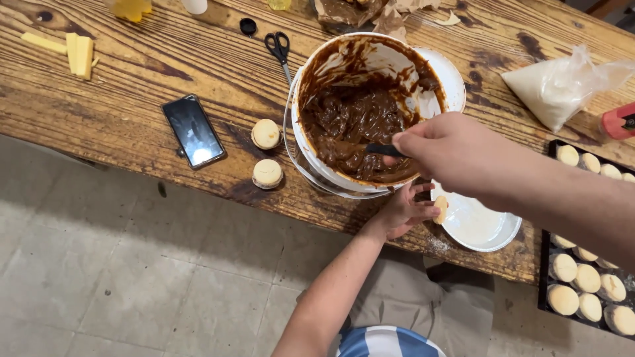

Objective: The person scoops chocolate filling from a large bucket using a spatula and spreads it onto a macaron shell. They then place another shell on top to form a sandwich, dip the edges into a white powder, and place the finished macaron onto a baking tray. This process is repeated for multiple macarons.

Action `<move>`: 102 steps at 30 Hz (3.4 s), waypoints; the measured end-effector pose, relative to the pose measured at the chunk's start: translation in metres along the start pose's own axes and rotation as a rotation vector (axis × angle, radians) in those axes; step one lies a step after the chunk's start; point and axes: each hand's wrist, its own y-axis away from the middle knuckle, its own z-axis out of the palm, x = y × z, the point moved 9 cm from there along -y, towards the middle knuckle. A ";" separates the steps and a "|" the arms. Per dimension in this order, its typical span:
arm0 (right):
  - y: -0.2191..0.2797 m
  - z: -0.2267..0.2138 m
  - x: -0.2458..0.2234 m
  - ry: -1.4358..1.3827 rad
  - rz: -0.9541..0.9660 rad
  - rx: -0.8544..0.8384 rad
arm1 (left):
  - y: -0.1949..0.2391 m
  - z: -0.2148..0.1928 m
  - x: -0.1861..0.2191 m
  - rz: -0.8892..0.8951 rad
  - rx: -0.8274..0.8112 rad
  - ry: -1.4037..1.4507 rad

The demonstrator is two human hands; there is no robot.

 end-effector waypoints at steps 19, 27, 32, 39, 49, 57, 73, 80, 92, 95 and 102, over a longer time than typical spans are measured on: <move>-0.030 0.034 0.039 -0.581 -0.100 -0.163 | 0.008 0.020 0.016 0.119 -0.075 -0.052; -0.039 -0.008 0.035 -0.192 -0.498 0.136 | -0.009 -0.014 -0.008 0.129 -0.022 -0.010; -0.027 -0.033 0.015 0.167 -0.534 0.264 | -0.006 -0.012 -0.007 0.130 -0.024 -0.021; 0.002 -0.015 -0.034 0.958 -1.157 0.544 | -0.006 -0.008 -0.006 0.017 0.015 -0.066; 0.048 -0.007 -0.052 1.493 -1.752 0.470 | -0.007 -0.006 -0.001 0.050 -0.019 -0.022; 0.052 0.006 -0.070 1.549 -1.887 0.577 | -0.013 -0.015 -0.013 0.060 -0.005 0.023; -0.017 -0.016 -0.071 1.277 -1.378 0.615 | -0.018 -0.027 -0.021 0.041 -0.020 0.063; -0.012 0.001 -0.048 1.428 -1.670 0.307 | -0.020 -0.021 -0.019 0.046 -0.043 0.063; -0.066 0.019 -0.062 1.205 -1.291 0.304 | -0.013 -0.019 -0.017 0.047 -0.047 0.064; -0.064 0.014 -0.054 0.841 -0.964 0.006 | -0.014 -0.018 -0.015 0.081 -0.062 0.088; -0.057 0.031 -0.009 0.116 -0.427 -0.252 | 0.018 0.072 0.063 0.197 -0.278 -0.069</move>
